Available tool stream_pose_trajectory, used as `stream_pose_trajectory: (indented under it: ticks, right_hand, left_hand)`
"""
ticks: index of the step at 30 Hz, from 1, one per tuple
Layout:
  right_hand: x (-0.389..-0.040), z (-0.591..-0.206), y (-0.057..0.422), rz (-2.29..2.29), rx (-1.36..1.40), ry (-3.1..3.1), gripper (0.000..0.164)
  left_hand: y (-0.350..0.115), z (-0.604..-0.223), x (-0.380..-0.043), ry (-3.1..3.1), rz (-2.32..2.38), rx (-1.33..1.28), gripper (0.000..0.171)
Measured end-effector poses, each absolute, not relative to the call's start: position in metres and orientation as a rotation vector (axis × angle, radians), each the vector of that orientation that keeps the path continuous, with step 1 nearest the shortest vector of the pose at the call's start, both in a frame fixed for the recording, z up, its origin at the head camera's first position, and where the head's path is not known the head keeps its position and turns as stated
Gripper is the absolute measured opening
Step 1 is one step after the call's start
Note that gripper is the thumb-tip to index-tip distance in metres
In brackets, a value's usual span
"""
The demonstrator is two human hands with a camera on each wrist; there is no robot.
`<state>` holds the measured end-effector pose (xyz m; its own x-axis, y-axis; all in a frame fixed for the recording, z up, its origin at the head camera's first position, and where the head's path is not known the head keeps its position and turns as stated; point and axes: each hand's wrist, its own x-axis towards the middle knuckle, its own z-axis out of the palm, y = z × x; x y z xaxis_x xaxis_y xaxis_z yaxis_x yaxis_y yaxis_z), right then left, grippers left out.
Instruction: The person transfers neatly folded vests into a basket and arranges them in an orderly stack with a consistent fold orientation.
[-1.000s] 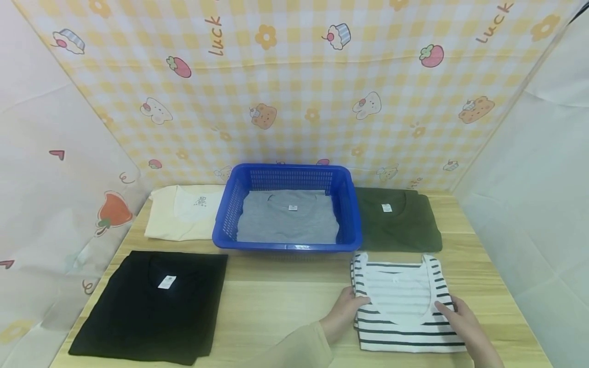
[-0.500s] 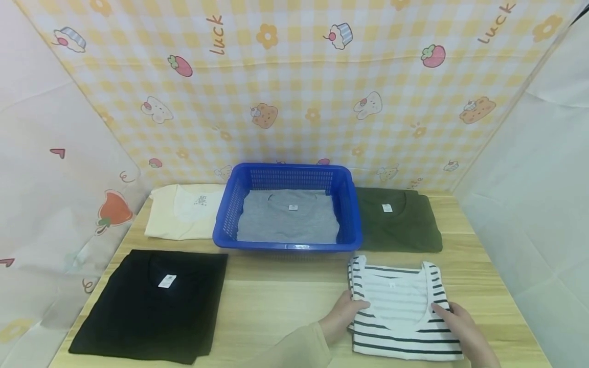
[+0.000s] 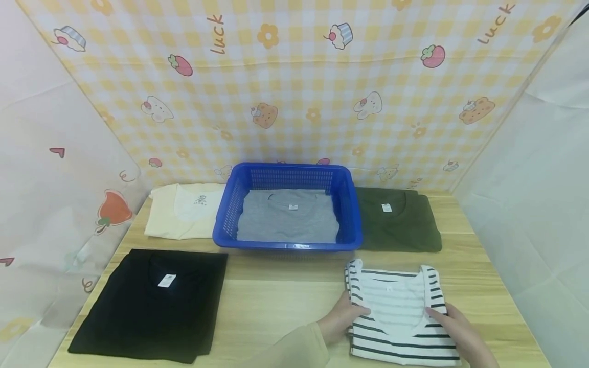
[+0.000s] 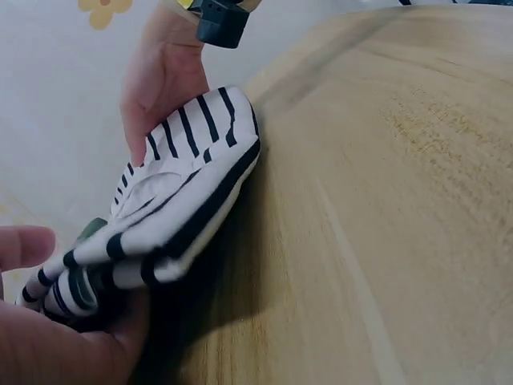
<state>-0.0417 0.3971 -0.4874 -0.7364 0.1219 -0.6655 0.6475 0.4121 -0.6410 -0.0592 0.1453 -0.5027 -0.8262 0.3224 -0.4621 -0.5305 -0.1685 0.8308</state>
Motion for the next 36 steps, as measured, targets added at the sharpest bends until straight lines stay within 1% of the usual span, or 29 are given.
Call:
stream_pose_trajectory:
  ticks: [5, 9, 14, 20, 27, 36]
  right_hand:
    - [-0.035, -0.49, 0.398, -1.407, 0.619, 2.09, 0.074]
    - [-0.028, -0.49, 0.399, -1.484, 0.595, 2.035, 0.074]
    - [-0.026, -0.489, 0.395, -1.519, 0.669, 1.985, 0.081]
    - [-0.023, -0.491, 0.392, -1.432, 0.703, 1.998, 0.091]
    - [-0.021, -0.492, 0.392, -1.456, 0.703, 2.001, 0.084]
    - [-0.018, -0.489, 0.39, -1.544, 0.684, 1.954, 0.084]
  left_hand:
    - [0.144, -0.507, -0.057, 1.652, 1.977, -0.255, 0.051]
    - [0.143, -0.509, -0.056, 1.637, 1.977, -0.244, 0.053]
    - [0.141, -0.507, -0.055, 1.559, 1.907, -0.292, 0.054]
    - [0.137, -0.505, -0.055, 1.541, 1.833, -0.25, 0.044]
    - [0.136, -0.505, -0.055, 1.502, 1.815, -0.227, 0.048]
    - [0.138, -0.5, -0.054, 1.55, 1.812, -0.276, 0.054]
